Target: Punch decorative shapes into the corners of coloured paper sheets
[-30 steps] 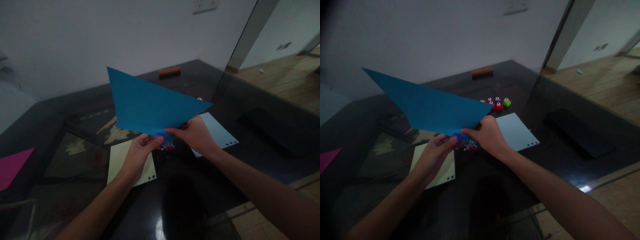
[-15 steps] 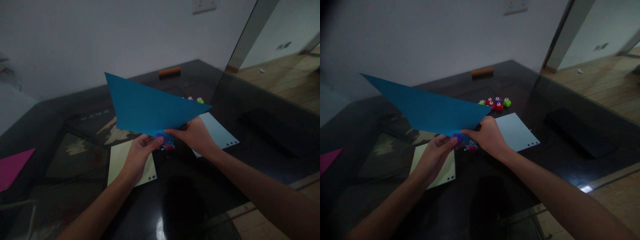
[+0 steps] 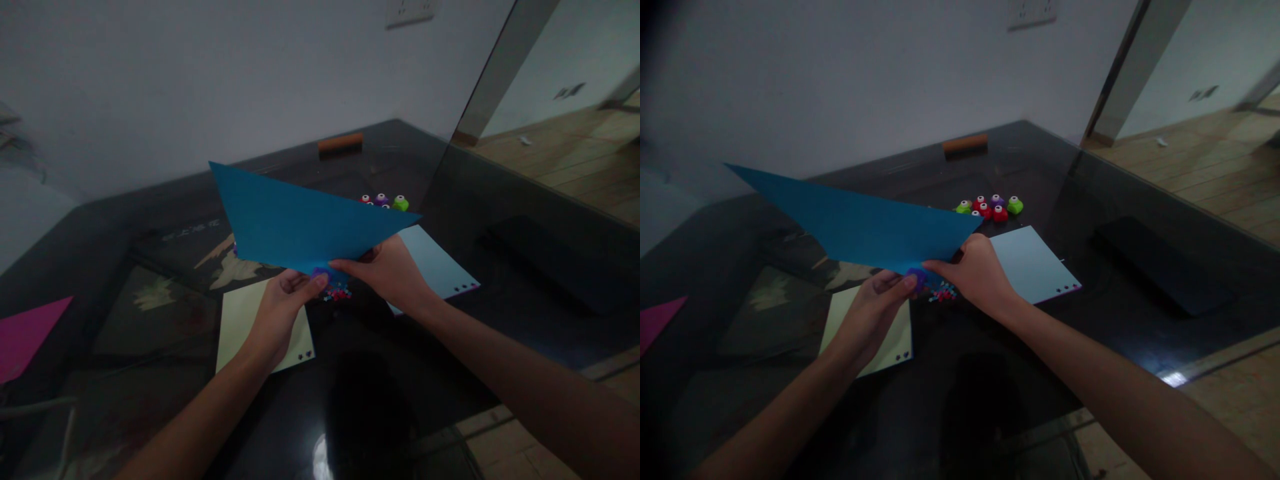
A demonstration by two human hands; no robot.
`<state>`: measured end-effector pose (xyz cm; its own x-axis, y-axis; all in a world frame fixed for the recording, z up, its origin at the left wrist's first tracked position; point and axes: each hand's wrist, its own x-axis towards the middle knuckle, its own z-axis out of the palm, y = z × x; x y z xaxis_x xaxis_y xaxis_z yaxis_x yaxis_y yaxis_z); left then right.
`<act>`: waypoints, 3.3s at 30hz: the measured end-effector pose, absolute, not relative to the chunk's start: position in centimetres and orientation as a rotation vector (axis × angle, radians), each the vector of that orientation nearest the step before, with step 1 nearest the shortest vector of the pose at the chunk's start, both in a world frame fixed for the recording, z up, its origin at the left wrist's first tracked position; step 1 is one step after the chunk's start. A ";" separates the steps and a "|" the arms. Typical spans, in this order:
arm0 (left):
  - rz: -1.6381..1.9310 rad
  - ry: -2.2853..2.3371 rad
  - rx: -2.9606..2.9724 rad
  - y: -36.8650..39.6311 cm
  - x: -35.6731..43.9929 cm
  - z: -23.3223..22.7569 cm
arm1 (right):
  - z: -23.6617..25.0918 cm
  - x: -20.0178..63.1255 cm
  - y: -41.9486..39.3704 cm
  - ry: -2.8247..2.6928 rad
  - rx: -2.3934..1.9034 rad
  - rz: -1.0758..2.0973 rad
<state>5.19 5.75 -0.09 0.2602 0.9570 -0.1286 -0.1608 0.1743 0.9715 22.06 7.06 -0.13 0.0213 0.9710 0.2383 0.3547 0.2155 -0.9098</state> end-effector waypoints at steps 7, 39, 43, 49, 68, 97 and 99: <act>1.003 0.942 1.070 5.8 5.2 -0.3 | 0.2 22.0 7.0 -1.513 -1.327 0.826; 0.977 0.933 1.097 6.0 5.2 -1.1 | 1.0 22.2 7.3 -1.716 -1.438 0.701; 0.968 0.927 1.096 6.0 5.2 -1.0 | 1.1 22.1 7.2 -1.699 -1.478 0.689; 0.961 0.947 1.093 6.0 5.2 -1.0 | 1.0 22.2 7.2 -1.664 -1.521 0.700; 0.932 0.969 1.135 5.9 5.2 -0.6 | 1.0 22.5 7.5 -1.609 -1.434 0.699; 0.552 1.186 1.872 5.8 4.5 -0.8 | 0.9 23.7 8.6 -1.462 -1.324 0.769; 0.541 1.183 1.996 5.8 4.4 -0.7 | 0.9 23.8 8.5 -1.465 -1.317 0.779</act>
